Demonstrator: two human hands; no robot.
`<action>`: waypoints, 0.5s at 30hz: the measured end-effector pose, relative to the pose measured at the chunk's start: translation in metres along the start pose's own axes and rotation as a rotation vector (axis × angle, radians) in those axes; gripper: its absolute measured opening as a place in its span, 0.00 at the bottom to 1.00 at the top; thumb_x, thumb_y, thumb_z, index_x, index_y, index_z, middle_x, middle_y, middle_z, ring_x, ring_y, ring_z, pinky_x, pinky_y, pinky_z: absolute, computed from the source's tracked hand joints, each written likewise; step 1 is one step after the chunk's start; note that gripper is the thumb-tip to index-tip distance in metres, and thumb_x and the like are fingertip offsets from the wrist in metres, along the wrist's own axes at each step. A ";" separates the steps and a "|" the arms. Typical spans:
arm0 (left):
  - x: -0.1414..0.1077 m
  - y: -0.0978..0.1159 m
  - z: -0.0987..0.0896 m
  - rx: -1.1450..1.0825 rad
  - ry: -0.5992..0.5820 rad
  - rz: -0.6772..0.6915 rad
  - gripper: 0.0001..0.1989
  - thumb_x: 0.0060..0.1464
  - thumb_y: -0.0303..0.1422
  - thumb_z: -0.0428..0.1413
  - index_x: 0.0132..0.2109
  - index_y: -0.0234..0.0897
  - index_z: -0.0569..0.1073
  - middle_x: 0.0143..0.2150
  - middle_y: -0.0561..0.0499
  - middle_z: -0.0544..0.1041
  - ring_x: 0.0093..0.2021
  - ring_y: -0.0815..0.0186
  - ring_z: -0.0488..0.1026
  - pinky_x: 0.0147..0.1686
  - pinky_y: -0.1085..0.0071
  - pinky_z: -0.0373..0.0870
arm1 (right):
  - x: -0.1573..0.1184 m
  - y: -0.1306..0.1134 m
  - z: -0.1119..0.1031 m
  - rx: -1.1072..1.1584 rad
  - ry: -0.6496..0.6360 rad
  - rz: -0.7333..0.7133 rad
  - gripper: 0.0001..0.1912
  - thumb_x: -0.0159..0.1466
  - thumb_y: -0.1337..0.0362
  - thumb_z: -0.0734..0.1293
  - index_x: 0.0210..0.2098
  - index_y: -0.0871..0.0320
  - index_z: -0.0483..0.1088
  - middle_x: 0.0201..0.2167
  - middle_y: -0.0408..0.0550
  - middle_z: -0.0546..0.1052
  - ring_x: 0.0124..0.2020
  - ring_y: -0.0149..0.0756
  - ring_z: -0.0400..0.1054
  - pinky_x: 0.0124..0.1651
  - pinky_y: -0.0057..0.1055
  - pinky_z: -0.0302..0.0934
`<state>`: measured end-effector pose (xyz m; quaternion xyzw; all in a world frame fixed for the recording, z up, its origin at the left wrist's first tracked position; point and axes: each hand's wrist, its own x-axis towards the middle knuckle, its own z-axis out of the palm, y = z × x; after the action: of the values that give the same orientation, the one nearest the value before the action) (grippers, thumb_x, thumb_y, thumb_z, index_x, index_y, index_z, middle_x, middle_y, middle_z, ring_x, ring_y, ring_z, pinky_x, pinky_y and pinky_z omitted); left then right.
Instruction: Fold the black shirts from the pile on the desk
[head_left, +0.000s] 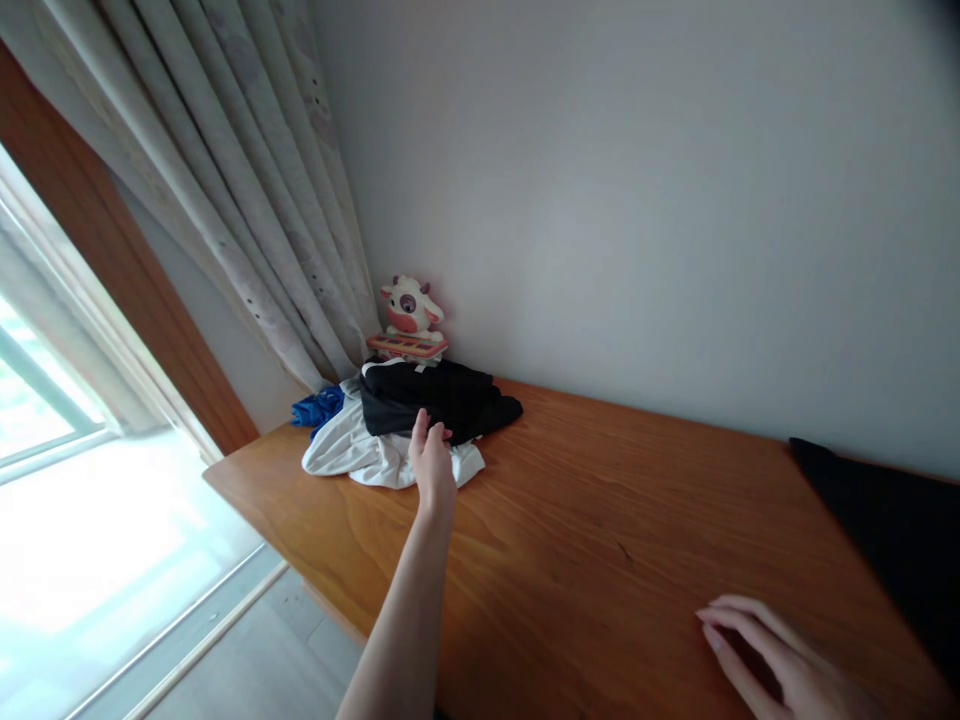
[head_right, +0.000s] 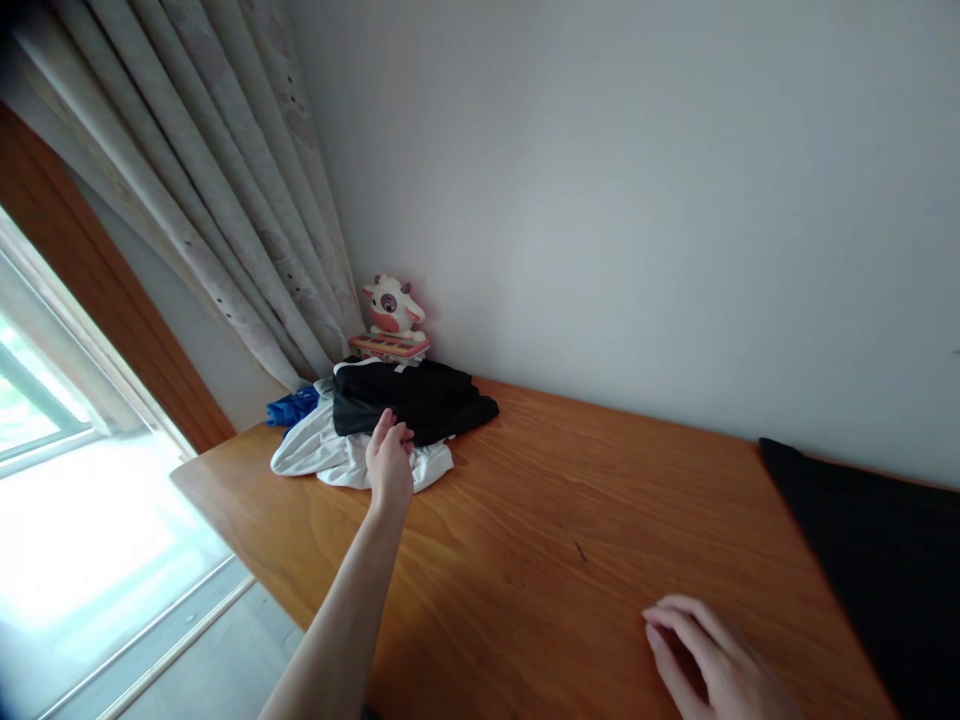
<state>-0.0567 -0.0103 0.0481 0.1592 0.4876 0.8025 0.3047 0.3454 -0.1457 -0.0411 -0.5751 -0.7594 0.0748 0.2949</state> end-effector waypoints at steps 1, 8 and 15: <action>-0.005 -0.001 0.003 0.009 -0.044 0.012 0.25 0.50 0.30 0.58 0.57 0.41 0.74 0.50 0.49 0.76 0.32 0.74 0.71 0.30 0.76 0.65 | 0.001 -0.002 -0.001 0.000 0.002 0.004 0.23 0.66 0.41 0.59 0.38 0.47 0.79 0.42 0.50 0.82 0.38 0.44 0.80 0.42 0.34 0.76; -0.033 -0.005 0.010 0.168 -0.314 0.064 0.30 0.50 0.35 0.64 0.61 0.35 0.72 0.36 0.50 0.77 0.28 0.71 0.70 0.27 0.75 0.64 | 0.005 -0.013 -0.007 0.000 -0.011 -0.004 0.25 0.66 0.40 0.57 0.37 0.47 0.79 0.40 0.51 0.82 0.37 0.45 0.80 0.40 0.37 0.76; -0.044 0.010 -0.002 -0.084 -0.123 0.047 0.25 0.49 0.35 0.61 0.55 0.38 0.76 0.42 0.50 0.75 0.28 0.75 0.65 0.29 0.74 0.62 | 0.004 -0.011 -0.006 0.001 0.007 -0.005 0.24 0.65 0.40 0.58 0.37 0.47 0.79 0.41 0.51 0.83 0.38 0.45 0.80 0.42 0.37 0.76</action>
<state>-0.0270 -0.0429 0.0576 0.2067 0.4299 0.8180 0.3214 0.3387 -0.1471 -0.0295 -0.5731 -0.7599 0.0726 0.2981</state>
